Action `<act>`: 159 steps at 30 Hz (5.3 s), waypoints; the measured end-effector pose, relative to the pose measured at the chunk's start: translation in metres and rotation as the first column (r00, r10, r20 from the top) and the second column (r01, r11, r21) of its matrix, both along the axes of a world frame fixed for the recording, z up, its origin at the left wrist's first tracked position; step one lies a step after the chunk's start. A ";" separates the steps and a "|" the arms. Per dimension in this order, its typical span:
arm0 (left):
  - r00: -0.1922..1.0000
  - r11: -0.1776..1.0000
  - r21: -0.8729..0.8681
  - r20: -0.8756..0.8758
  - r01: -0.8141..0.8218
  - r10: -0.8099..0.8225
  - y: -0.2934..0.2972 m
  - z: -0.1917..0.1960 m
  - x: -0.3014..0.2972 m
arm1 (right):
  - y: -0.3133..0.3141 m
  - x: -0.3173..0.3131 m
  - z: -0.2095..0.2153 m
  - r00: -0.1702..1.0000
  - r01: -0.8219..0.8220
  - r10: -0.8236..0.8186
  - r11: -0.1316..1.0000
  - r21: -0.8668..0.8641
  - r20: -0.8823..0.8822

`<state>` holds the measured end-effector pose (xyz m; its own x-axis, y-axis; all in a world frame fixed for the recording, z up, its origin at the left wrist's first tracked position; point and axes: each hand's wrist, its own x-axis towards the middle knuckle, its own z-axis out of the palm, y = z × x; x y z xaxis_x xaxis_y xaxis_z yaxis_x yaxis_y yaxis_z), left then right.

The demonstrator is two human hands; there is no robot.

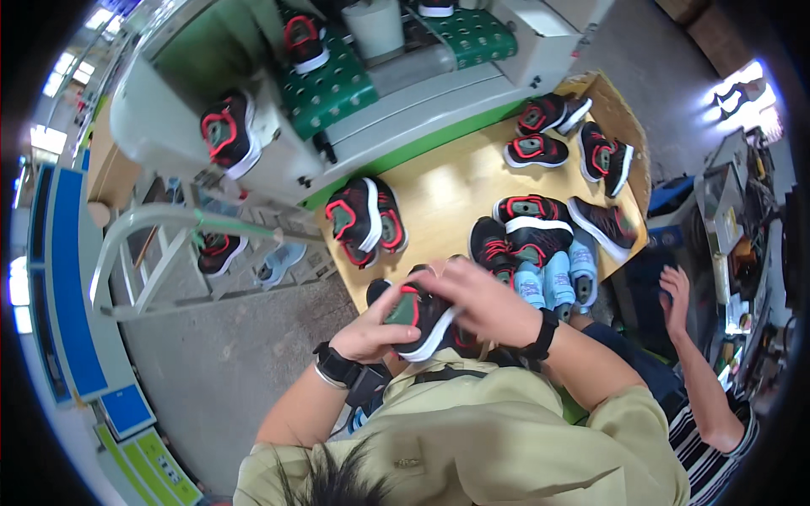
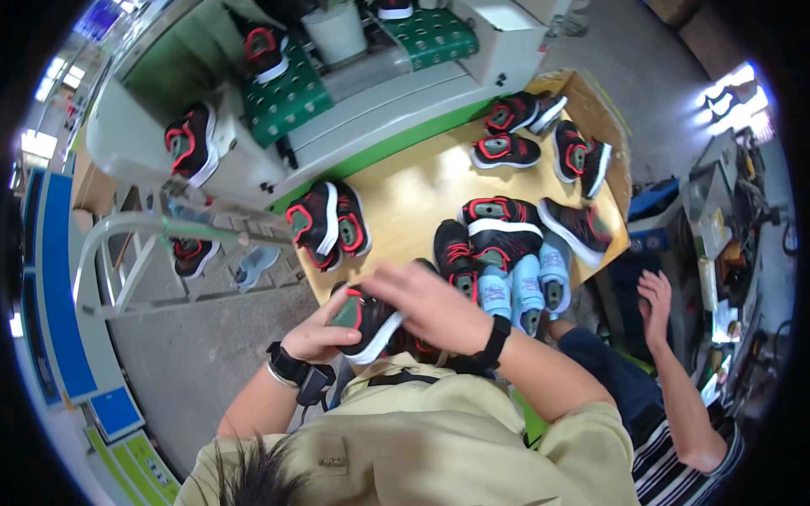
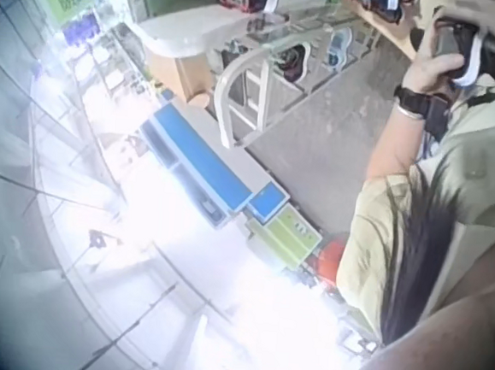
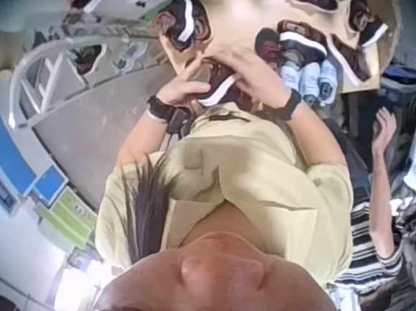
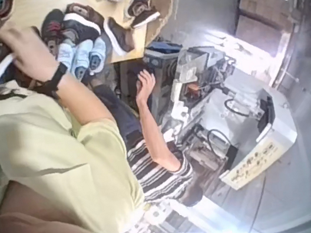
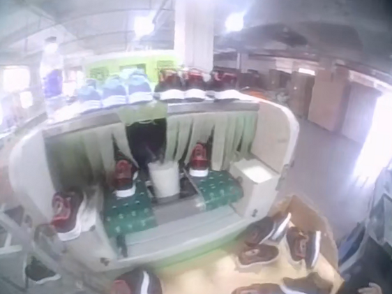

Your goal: The person picks up pairs of black and red sneakers from a wooden table and places them onto a green conveyor belt. They also handle light blue sneakers, moving them from the table to the conveyor. The person organizes the shoes into pairs and arranges them on the belt for processing.

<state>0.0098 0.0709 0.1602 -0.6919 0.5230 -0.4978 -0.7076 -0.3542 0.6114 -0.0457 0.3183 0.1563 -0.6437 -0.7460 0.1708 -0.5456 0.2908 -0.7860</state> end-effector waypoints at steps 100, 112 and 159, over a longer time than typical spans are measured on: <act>0.692 0.613 -0.652 -0.685 -0.446 -0.226 -0.021 0.038 0.026 | 0.073 -0.222 0.360 0.743 0.564 -0.641 0.754 -0.338 -0.191; 0.702 0.634 -0.742 -0.570 -0.216 -0.427 0.047 0.017 0.003 | 0.314 -0.054 0.065 0.508 0.786 -0.847 0.380 0.488 -0.158; 0.474 0.695 -0.612 -0.772 -0.377 -0.422 0.064 0.001 -0.135 | 0.077 -0.148 0.021 0.889 0.163 -0.060 0.968 0.192 -0.453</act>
